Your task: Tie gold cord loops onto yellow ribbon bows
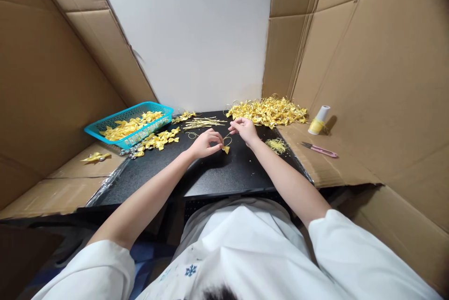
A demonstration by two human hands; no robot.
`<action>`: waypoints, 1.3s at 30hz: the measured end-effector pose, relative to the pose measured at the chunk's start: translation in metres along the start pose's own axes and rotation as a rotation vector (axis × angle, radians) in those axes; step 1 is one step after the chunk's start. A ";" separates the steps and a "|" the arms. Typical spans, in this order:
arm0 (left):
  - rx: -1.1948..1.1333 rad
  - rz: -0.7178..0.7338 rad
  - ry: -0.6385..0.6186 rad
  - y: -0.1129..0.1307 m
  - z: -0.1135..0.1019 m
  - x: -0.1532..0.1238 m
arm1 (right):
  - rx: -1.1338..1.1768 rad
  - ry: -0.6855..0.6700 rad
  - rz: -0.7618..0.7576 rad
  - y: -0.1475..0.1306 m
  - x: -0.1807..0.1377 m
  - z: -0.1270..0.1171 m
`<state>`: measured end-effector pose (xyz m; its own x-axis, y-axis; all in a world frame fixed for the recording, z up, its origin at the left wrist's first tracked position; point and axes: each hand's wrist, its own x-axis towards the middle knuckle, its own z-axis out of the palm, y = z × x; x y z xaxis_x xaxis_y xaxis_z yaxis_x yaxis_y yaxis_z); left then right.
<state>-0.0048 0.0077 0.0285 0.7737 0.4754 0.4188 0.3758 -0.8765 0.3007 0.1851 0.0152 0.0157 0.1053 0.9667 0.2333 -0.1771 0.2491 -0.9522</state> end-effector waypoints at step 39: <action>0.065 -0.160 0.129 -0.017 0.005 0.023 | -0.074 0.056 -0.021 0.015 0.009 -0.007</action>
<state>0.0090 0.0328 0.0286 0.6318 0.6107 0.4775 0.5235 -0.7904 0.3182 0.1905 0.0275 0.0018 0.1633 0.9560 0.2438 -0.1021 0.2622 -0.9596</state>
